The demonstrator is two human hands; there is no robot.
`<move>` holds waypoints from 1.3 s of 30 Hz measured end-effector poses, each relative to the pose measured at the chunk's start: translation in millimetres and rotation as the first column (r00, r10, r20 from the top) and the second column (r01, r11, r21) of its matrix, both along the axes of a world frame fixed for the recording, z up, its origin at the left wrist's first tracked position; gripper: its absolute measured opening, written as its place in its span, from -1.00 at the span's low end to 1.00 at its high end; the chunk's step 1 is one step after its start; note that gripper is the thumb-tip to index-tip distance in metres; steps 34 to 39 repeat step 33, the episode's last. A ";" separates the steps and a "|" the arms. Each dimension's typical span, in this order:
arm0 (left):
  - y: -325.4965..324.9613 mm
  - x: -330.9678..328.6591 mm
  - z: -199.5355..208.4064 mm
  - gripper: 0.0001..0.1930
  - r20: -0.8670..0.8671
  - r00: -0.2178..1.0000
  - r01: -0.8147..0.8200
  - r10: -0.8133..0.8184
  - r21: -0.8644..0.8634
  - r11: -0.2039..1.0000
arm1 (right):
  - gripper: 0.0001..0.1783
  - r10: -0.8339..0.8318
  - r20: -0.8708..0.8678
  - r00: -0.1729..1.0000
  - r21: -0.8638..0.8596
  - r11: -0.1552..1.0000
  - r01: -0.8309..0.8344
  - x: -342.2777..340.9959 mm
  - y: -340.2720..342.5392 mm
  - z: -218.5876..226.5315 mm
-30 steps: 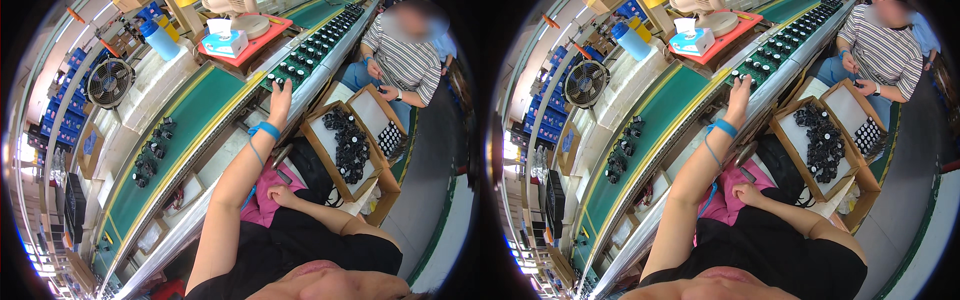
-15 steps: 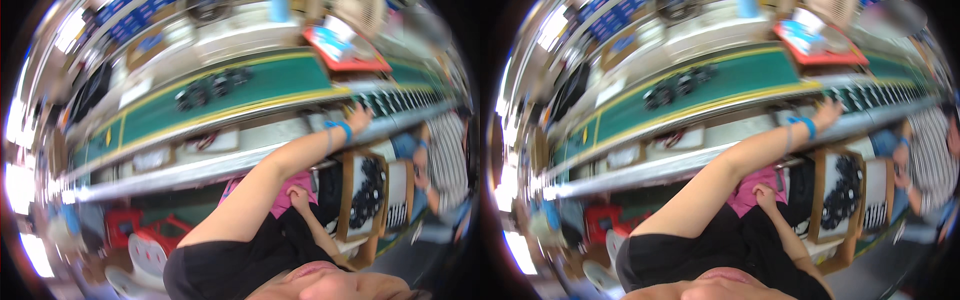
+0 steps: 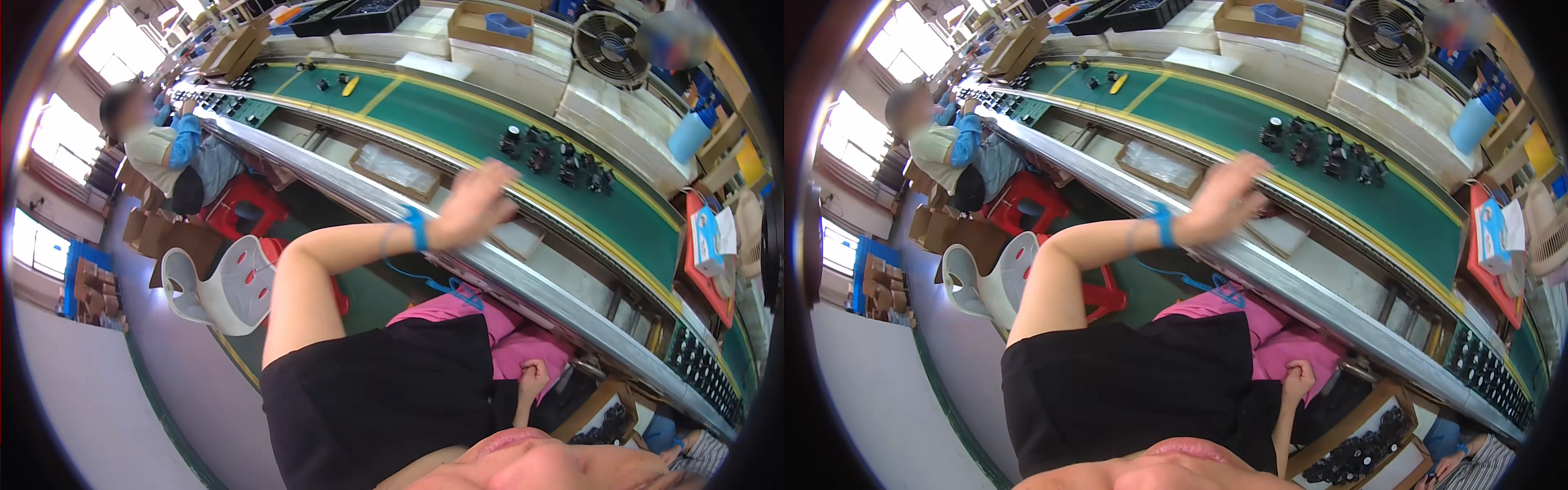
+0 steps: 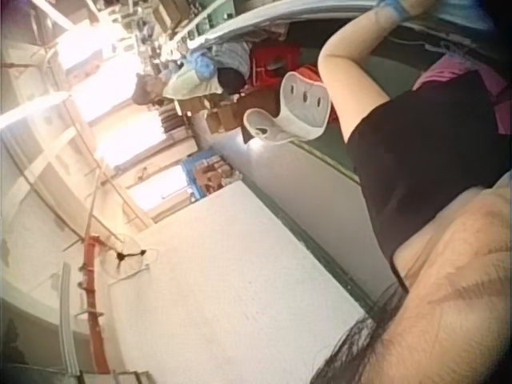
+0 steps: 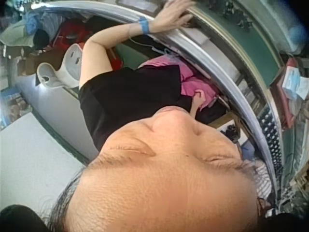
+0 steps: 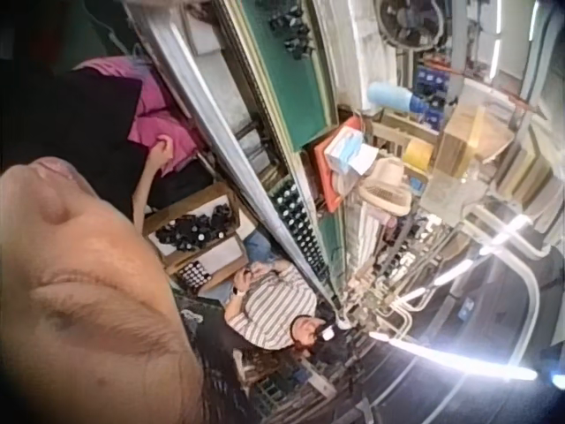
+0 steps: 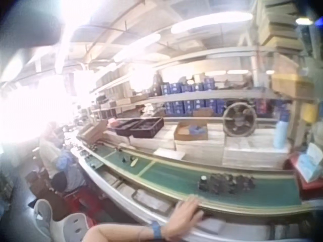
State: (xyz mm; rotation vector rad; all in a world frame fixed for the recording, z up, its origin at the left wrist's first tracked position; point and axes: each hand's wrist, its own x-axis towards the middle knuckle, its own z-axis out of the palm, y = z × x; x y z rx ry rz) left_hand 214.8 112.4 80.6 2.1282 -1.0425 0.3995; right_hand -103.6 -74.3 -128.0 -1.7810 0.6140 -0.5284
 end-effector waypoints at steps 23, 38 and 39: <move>440.6 258.3 -39.5 -0.44 0.025 0.013 -0.920 1.000 0.391 0.002 | -0.82 0.008 -0.192 0.981 -0.177 0.983 -0.043 10.6 15.0 18.2; 480.6 302.4 -47.7 -0.31 0.026 0.068 -0.870 0.997 0.490 0.046 | -0.82 -0.016 -0.333 0.943 -0.227 0.972 -0.064 15.9 20.2 27.5; 480.6 302.4 -47.7 -0.31 0.026 0.068 -0.870 0.997 0.490 0.046 | -0.82 -0.016 -0.333 0.943 -0.227 0.972 -0.064 15.9 20.2 27.5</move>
